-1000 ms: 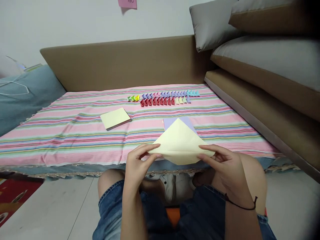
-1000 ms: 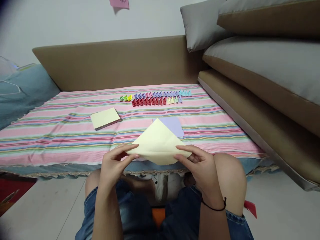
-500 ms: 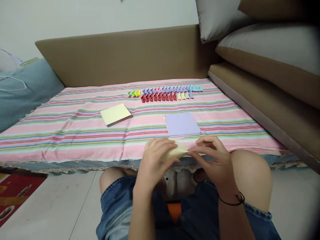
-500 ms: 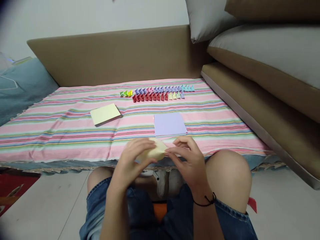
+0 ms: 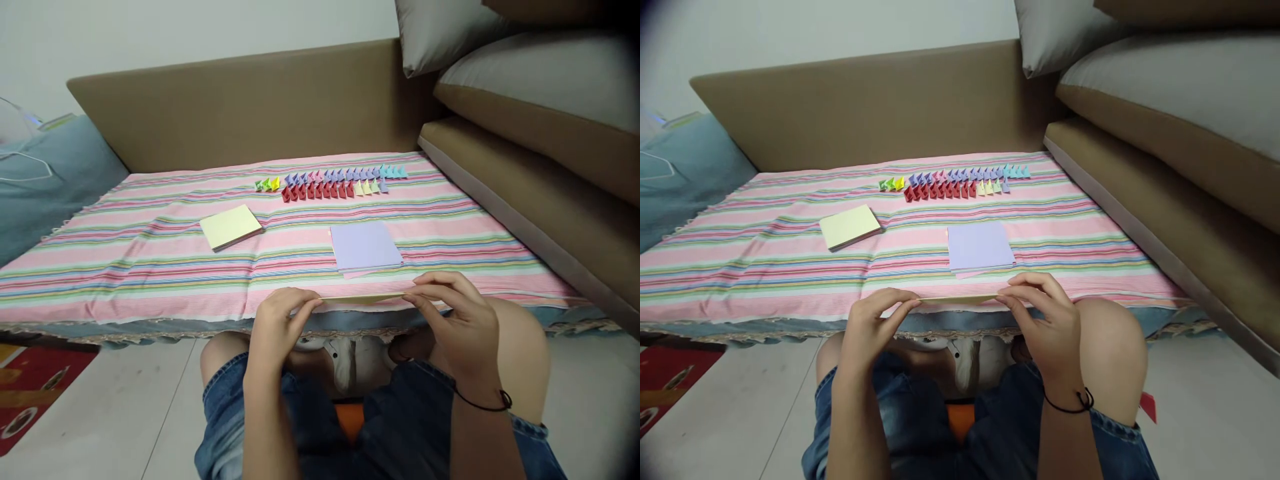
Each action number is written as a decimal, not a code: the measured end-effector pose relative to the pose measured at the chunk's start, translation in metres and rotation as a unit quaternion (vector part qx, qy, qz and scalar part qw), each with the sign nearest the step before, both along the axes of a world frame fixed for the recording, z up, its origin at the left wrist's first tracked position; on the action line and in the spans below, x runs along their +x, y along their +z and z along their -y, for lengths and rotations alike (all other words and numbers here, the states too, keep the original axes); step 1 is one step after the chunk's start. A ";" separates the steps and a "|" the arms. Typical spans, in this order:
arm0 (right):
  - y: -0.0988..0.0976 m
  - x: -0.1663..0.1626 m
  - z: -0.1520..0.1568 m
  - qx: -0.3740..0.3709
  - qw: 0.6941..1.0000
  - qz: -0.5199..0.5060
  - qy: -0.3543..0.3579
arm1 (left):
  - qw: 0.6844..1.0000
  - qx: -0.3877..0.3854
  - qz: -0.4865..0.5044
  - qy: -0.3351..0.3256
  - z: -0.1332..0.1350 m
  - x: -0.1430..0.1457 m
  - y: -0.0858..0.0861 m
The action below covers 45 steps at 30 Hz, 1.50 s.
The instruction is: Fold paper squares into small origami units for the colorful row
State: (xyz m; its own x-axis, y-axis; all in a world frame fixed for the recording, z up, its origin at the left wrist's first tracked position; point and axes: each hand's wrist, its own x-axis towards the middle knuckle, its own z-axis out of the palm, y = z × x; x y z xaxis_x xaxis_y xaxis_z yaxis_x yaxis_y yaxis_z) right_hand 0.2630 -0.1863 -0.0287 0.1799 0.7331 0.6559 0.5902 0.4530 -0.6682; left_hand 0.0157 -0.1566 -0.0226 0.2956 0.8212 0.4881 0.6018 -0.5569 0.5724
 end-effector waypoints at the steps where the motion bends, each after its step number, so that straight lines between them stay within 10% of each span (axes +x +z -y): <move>1: -0.001 0.000 0.000 -0.001 1.000 -0.001 0.000 | 1.000 0.010 -0.002 0.006 -0.001 -0.001 -0.001; 17: -0.006 -0.014 0.001 0.034 0.998 -0.026 0.045 | 0.987 0.150 -0.019 0.048 0.008 0.015 0.009; 23: -0.005 -0.023 0.000 -0.044 0.985 -0.147 0.073 | 0.997 -0.054 0.053 -0.004 0.010 0.042 0.011; 29: -0.009 -0.024 -0.006 -0.245 0.881 -0.371 0.159 | 0.891 -0.370 0.260 -0.037 0.002 0.051 -0.006; 41: -0.019 -0.022 -0.009 -0.325 0.856 -0.380 0.133 | 0.828 -0.396 0.395 0.045 -0.004 0.058 -0.021; 45: -0.017 -0.023 -0.010 -0.302 0.862 -0.385 0.131 | 0.820 -0.424 0.385 -0.018 -0.005 0.057 -0.021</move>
